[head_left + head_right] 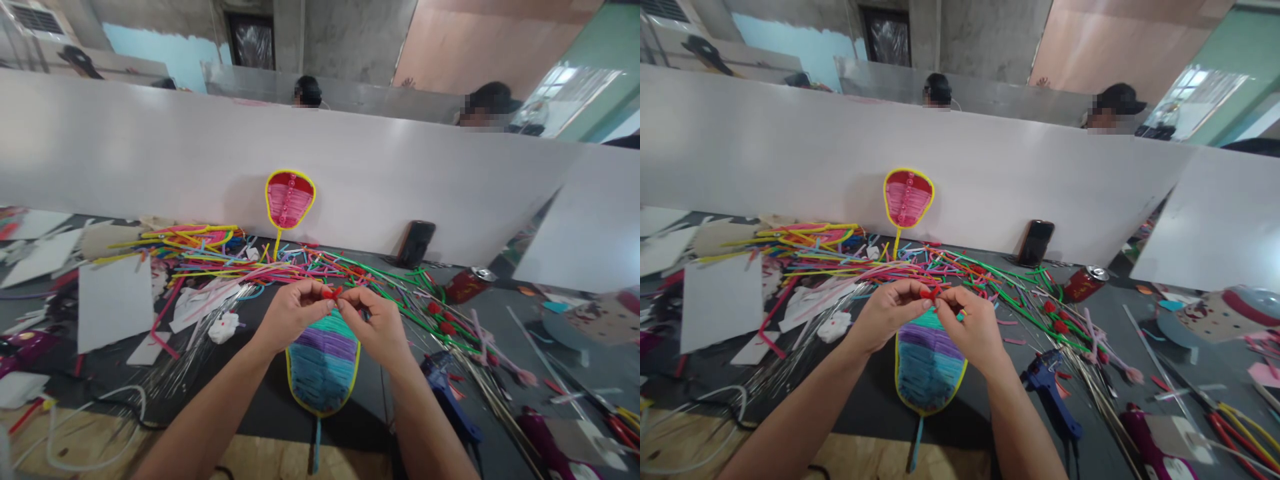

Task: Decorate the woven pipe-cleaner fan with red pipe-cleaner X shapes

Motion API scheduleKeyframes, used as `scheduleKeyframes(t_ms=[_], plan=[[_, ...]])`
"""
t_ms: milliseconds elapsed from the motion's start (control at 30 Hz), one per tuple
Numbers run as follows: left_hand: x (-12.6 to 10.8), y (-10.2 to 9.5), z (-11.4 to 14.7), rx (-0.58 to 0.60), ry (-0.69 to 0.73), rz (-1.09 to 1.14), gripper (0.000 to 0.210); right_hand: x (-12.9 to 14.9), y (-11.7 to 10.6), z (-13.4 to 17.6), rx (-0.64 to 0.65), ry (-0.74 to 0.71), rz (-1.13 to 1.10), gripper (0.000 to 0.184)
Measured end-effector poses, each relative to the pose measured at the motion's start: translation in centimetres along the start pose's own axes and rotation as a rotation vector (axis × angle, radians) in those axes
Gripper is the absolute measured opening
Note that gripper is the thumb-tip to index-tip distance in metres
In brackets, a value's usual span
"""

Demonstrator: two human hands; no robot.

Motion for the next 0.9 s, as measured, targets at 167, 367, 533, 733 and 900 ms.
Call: scheduleKeyframes(t_ms=[167, 367, 533, 733, 900], plan=[[0.1, -0.2, -0.3, -0.007, 0.025, -0.015, 0.016, -0.9, 0.5, 0.0, 0.051, 0.055, -0.126, 0.018], [-0.1, -0.4, -0.3, -0.036, 0.088, -0.218, 0.01, -1.8, 0.3, 0.0, 0.031, 0.102, -0.246, 0.025], [-2.6, 0.0, 1.0, -0.135, 0.303, -0.638, 0.008, -1.2, 0.1, -0.2, 0.023, 0.073, -0.228, 0.019], [-3.6, 1.0, 1.8, -0.136, 0.403, -0.791, 0.009, -0.7, -0.3, -0.4, 0.003, 0.074, -0.096, 0.012], [-2.2, 0.1, 0.8, -0.113, 0.263, -0.619, 0.009, 0.4, -0.2, -0.3, 0.013, -0.073, 0.021, 0.011]])
Point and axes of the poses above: each hand's wrist, its own z-axis away from the middle knuckle, its own y-axis out of the palm, x = y × z, the point moved 10 cm from there along -z, towards the middle knuckle
